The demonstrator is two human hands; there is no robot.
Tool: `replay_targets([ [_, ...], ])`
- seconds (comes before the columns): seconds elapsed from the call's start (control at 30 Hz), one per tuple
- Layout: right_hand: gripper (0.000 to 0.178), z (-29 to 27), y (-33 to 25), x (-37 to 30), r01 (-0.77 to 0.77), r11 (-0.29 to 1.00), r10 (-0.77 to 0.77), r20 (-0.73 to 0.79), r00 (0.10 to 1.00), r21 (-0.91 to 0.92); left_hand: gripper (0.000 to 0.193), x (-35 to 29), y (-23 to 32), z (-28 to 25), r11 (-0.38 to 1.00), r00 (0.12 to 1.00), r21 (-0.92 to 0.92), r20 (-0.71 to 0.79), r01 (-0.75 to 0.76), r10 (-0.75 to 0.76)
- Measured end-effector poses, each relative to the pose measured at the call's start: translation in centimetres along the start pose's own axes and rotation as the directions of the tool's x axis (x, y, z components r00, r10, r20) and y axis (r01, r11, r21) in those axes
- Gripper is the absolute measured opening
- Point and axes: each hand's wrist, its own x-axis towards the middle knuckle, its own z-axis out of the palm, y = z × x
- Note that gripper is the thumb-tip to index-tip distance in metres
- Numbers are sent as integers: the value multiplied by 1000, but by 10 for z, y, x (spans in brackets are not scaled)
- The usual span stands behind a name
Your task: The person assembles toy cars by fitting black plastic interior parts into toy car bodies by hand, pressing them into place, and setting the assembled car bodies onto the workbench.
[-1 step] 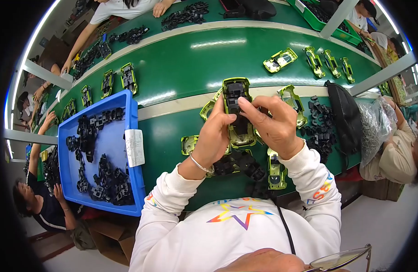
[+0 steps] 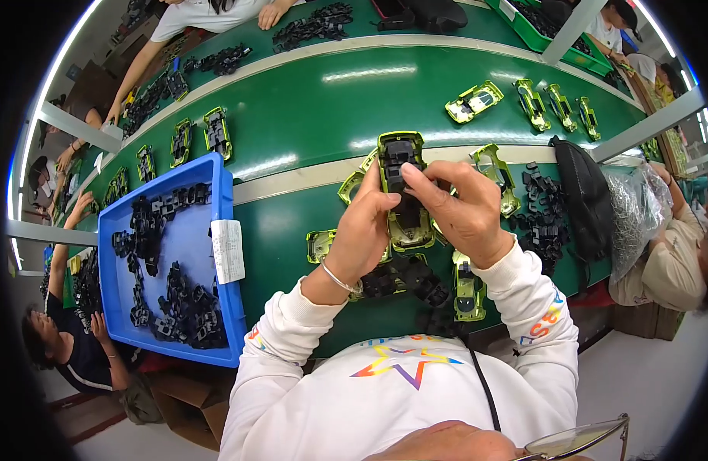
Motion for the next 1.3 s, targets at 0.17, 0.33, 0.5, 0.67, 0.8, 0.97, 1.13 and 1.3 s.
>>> replay_targets([
  [0.17, 49, 5, 3, -3, 6, 1000, -6, 88, 996, 1, 65, 3, -3, 0, 997, 1000, -64, -8, -30, 30],
  [0.33, 43, -6, -11, -2, -133, 991, 132, 254, 958, -12, 63, 4, -10, -11, 998, 997, 63, -68, -29, 33],
  [0.5, 40, -11, -13, -9, -524, 738, 464, 243, 852, 426, 66, 7, -16, -8, 993, 996, 95, -37, -72, 76],
  [0.67, 43, -1, -14, -12, -661, 440, 609, 339, 717, 608, 57, 4, -19, -6, 975, 982, 194, -130, -110, 137],
  [0.8, 41, 5, -19, -7, -655, 442, 631, 307, 713, 613, 55, 2, -16, -3, 965, 977, 231, -140, -127, 162],
  [0.97, 42, 22, -18, -11, -690, 344, 666, 353, 657, 636, 54, 6, -26, -15, 944, 966, 302, -177, -130, 190],
  [1.13, 42, 6, -8, -7, -674, 421, 655, 311, 689, 607, 58, 27, -28, -22, 964, 961, 243, -225, -106, 163],
  [1.3, 39, -53, 32, -44, -702, 584, 679, 227, 698, 408, 44, 96, 13, -100, 937, 915, 296, -293, -188, 276],
])
